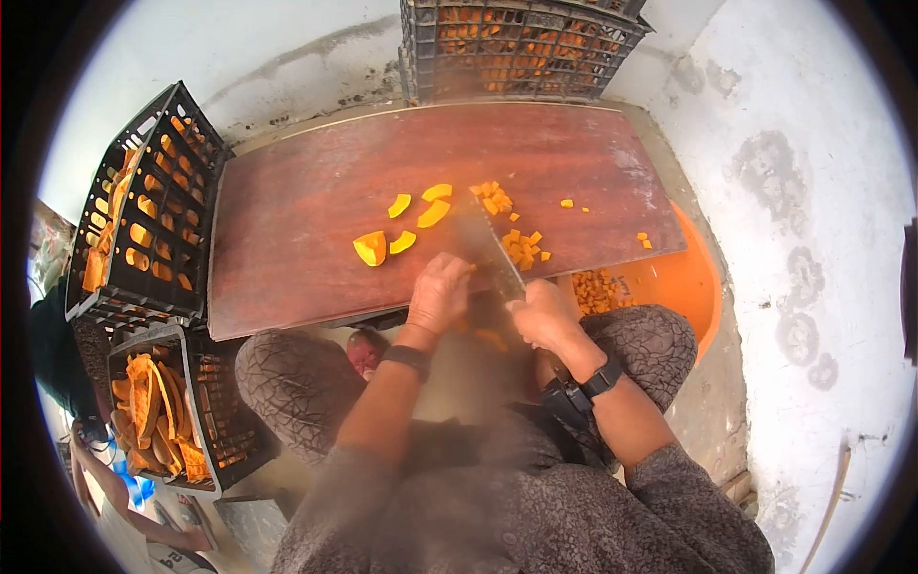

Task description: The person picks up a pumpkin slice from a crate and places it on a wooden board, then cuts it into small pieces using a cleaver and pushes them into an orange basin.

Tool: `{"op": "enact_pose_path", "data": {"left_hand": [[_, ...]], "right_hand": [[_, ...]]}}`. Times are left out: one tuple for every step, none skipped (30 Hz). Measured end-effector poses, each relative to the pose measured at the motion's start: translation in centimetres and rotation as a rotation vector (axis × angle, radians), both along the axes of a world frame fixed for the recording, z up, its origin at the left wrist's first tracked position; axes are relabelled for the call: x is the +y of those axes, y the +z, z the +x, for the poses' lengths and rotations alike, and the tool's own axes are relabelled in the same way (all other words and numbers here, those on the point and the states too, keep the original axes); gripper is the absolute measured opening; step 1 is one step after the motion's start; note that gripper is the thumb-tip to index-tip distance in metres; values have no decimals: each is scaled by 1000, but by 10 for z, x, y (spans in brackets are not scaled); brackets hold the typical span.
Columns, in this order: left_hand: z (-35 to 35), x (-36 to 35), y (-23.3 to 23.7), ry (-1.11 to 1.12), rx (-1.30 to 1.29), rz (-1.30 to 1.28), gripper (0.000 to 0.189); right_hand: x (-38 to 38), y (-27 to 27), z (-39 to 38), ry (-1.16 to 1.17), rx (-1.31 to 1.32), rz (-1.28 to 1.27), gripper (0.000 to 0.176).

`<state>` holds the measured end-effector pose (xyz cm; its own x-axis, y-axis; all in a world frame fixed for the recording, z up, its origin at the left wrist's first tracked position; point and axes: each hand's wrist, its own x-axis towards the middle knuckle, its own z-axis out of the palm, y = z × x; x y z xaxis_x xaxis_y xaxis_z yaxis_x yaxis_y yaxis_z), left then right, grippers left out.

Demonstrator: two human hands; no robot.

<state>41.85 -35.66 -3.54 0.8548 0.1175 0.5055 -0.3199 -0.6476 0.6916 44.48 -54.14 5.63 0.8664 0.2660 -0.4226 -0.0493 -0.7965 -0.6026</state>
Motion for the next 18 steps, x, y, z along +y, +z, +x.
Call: {"op": "enact_pose_path", "data": {"left_hand": [[0, 0, 1, 1, -1, -2, 18], [0, -1, 1, 1, -2, -4, 17], [0, -1, 2, 0, -1, -4, 17], [0, -1, 3, 2, -2, 20, 17], [0, -1, 4, 3, -4, 43, 17], [0, -1, 3, 2, -4, 43, 17], [0, -3, 2, 18, -27, 35, 16], [0, -4, 1, 33, -49, 27, 15], [0, -4, 1, 33, -50, 27, 15], [0, -3, 1, 44, -39, 43, 14], [0, -2, 2, 55, -28, 60, 13], [-1, -2, 3, 56, -28, 62, 13], [-2, -3, 4, 63, -19, 60, 13], [-2, -3, 5, 70, -11, 59, 12], [-2, -3, 4, 69, -10, 60, 12], [-2, -3, 4, 66, -20, 58, 13], [-2, -3, 4, 63, -30, 56, 13], [-2, -3, 4, 64, -29, 56, 13]], "right_hand": [[-1, -2, 0, 1, 0, 1, 25], [-3, -3, -1, -3, -20, 11, 26], [-5, -3, -2, -8, -40, 19, 28], [-7, -2, -3, -9, -40, 20, 28], [-10, 0, -4, 18, -83, 19, 28], [-12, 1, -5, 46, -127, 19, 28], [-13, 2, -7, 45, -127, 18, 28], [-14, 3, -9, 60, -149, 5, 28], [-13, 8, -11, 76, -170, -6, 28], [-12, 14, -14, 77, -170, -5, 28], [-11, 23, -17, 103, -189, -38, 28], [-10, 28, -20, 129, -207, -72, 28], [-10, 27, -20, 129, -207, -71, 28], [-10, 26, -22, 130, -235, -77, 31], [-10, 25, -22, 132, -263, -83, 34], [-11, 25, -23, 132, -263, -82, 34], [-12, 26, -23, 150, -267, -92, 33], [-12, 27, -24, 169, -271, -102, 33]]}}
